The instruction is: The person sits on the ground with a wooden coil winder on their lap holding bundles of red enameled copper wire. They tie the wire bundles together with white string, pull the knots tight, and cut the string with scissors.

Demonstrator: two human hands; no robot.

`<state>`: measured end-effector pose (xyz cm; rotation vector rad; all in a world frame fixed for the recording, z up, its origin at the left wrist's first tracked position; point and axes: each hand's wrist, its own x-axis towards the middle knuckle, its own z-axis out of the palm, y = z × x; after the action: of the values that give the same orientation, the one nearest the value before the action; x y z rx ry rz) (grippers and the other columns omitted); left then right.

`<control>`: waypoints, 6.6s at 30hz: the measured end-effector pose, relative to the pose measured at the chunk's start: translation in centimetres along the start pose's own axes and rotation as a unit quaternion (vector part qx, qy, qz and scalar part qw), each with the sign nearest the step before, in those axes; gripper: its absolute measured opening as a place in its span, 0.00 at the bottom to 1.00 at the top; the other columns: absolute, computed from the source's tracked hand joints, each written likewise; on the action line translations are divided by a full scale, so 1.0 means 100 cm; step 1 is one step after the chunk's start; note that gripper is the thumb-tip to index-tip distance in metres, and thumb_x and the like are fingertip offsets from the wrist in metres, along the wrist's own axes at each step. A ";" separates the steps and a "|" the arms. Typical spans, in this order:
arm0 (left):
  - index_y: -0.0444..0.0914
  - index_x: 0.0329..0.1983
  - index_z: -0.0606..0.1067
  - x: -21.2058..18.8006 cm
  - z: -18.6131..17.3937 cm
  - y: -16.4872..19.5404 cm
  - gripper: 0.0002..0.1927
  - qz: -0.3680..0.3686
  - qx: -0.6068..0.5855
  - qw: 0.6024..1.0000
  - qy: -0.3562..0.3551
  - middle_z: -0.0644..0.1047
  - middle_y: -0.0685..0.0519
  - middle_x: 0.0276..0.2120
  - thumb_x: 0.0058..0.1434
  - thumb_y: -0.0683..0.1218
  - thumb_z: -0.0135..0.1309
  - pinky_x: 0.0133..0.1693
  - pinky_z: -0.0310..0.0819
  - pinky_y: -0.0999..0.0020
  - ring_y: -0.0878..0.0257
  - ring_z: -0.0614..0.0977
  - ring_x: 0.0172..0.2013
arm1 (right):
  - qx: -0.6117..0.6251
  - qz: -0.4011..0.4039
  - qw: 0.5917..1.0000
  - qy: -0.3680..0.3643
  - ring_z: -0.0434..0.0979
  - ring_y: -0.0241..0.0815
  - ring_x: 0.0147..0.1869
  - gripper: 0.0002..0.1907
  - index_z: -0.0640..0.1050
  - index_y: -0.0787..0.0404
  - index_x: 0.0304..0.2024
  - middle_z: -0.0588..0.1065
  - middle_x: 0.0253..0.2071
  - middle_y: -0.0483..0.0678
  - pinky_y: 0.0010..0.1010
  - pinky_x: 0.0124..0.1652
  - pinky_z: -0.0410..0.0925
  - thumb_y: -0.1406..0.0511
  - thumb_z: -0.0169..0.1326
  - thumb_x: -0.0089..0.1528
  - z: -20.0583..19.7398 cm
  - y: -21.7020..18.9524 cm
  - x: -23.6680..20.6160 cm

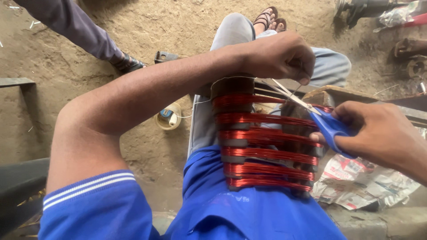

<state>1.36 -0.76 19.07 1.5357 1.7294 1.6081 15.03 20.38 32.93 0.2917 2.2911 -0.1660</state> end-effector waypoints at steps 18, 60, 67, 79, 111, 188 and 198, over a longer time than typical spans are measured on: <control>0.38 0.40 0.81 -0.001 -0.006 0.004 0.07 -0.034 -0.003 0.999 0.018 0.80 0.56 0.28 0.68 0.46 0.64 0.31 0.70 0.68 0.68 0.78 0.28 | 0.026 0.037 0.998 -0.052 0.77 0.42 0.27 0.28 0.83 0.63 0.43 0.80 0.26 0.53 0.33 0.29 0.68 0.48 0.71 0.53 0.017 0.026 0.010; 0.31 0.45 0.79 -0.013 -0.028 -0.038 0.13 -0.040 -0.135 0.942 0.304 0.71 0.50 0.51 0.70 0.47 0.60 0.49 0.71 0.69 0.63 0.73 0.51 | 0.613 -0.409 0.669 0.095 0.78 0.38 0.40 0.18 0.83 0.64 0.52 0.81 0.39 0.52 0.27 0.37 0.70 0.76 0.61 0.59 0.034 -0.071 0.218; 0.34 0.45 0.76 -0.017 -0.022 -0.014 0.14 -0.042 -0.323 0.922 0.211 0.72 0.51 0.42 0.79 0.51 0.56 0.56 0.70 0.62 0.62 0.74 0.46 | 0.577 -0.363 0.723 0.115 0.73 0.36 0.39 0.14 0.82 0.65 0.53 0.81 0.41 0.49 0.28 0.39 0.68 0.69 0.61 0.65 0.028 -0.052 0.171; 0.33 0.54 0.74 -0.016 -0.018 -0.039 0.12 -0.029 -0.493 0.837 0.237 0.77 0.50 0.49 0.75 0.46 0.52 0.56 0.72 0.62 0.61 0.78 0.50 | 0.564 -0.428 0.697 0.116 0.79 0.35 0.47 0.10 0.80 0.68 0.51 0.80 0.44 0.47 0.27 0.49 0.74 0.72 0.56 0.68 0.017 -0.044 0.162; 0.46 0.56 0.80 -0.019 -0.016 0.054 0.24 -0.100 0.270 0.928 0.235 0.84 0.56 0.51 0.55 0.52 0.68 0.57 0.71 0.57 0.57 0.83 0.53 | 0.232 -0.402 0.761 0.453 0.73 0.36 0.20 0.08 0.86 0.62 0.35 0.78 0.21 0.46 0.30 0.23 0.65 0.67 0.64 0.53 -0.015 -0.025 0.035; 0.42 0.45 0.80 -0.064 0.046 0.096 0.12 0.008 0.066 0.988 0.140 0.75 0.56 0.43 0.65 0.53 0.62 0.42 0.78 0.66 0.59 0.79 0.43 | 0.079 -0.523 0.844 0.091 0.83 0.42 0.35 0.12 0.83 0.60 0.43 0.81 0.37 0.48 0.32 0.34 0.75 0.64 0.61 0.58 0.005 -0.022 0.020; 0.39 0.59 0.70 -0.056 0.050 0.093 0.19 -0.114 0.016 0.983 0.140 0.81 0.49 0.46 0.72 0.54 0.54 0.48 0.80 0.61 0.56 0.85 0.47 | 0.060 -0.546 0.813 0.193 0.79 0.46 0.34 0.07 0.80 0.64 0.38 0.77 0.35 0.51 0.35 0.34 0.72 0.68 0.61 0.58 0.033 -0.018 0.018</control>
<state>11.76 -4.86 23.19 1.1147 2.0016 1.7457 15.74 18.20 29.39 -1.0710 2.5695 -0.8974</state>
